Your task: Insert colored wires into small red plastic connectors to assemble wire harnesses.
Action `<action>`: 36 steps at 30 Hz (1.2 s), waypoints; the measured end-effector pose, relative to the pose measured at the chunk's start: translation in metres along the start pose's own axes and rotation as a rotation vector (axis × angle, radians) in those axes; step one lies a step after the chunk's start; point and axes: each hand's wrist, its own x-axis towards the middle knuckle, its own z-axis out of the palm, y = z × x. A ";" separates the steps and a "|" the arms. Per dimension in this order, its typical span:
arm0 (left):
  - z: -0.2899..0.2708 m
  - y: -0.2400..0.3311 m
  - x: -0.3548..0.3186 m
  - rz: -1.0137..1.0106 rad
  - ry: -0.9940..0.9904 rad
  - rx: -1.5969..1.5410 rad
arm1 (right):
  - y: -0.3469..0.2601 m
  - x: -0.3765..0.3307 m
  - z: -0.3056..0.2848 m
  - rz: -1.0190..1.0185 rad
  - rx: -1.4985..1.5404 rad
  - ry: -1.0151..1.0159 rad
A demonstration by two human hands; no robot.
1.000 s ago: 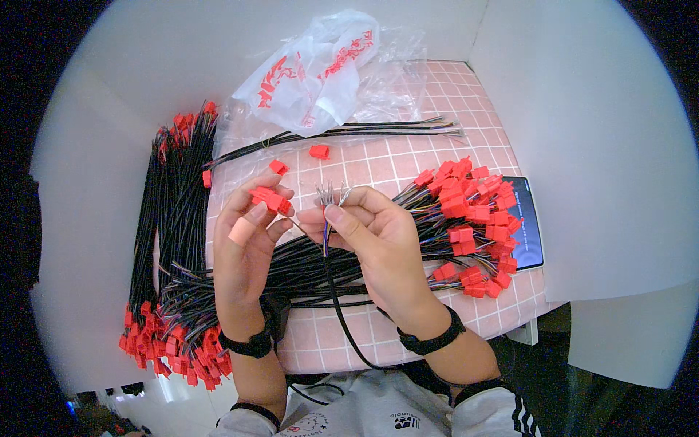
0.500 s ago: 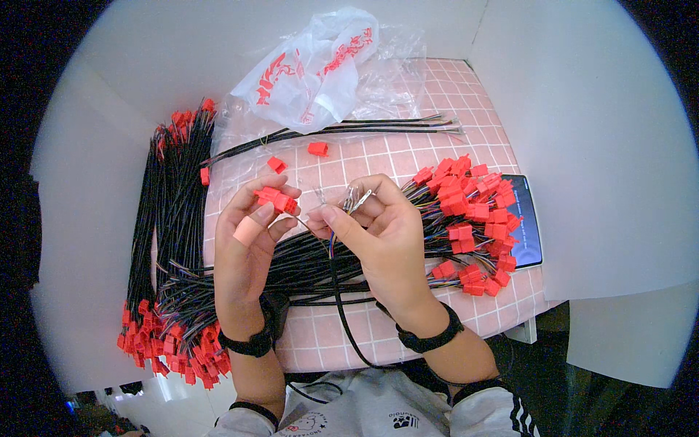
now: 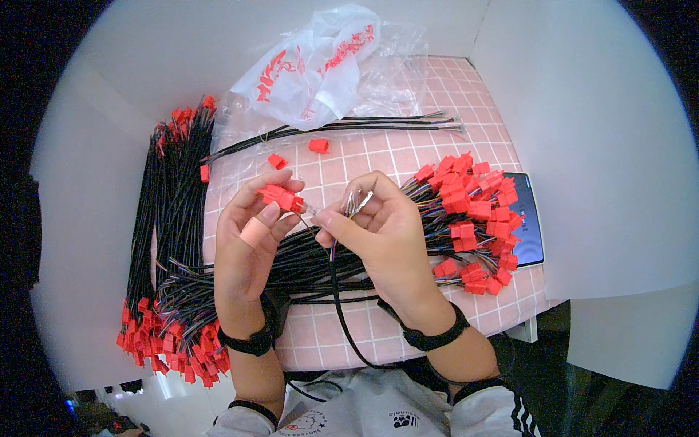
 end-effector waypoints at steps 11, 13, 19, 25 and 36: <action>-0.003 0.000 -0.001 -0.004 -0.059 -0.050 | 0.000 -0.001 0.001 -0.052 -0.185 -0.010; -0.004 -0.001 -0.001 -0.005 -0.063 -0.059 | 0.000 -0.001 0.000 -0.062 -0.215 -0.020; -0.002 -0.002 0.000 0.017 -0.053 -0.057 | -0.001 -0.003 0.002 -0.046 -0.279 0.000; -0.002 -0.002 0.000 0.025 -0.040 -0.047 | 0.003 -0.002 0.000 -0.092 -0.357 -0.009; -0.002 -0.003 0.001 0.016 -0.027 -0.010 | 0.004 -0.001 0.004 -0.080 -0.131 0.017</action>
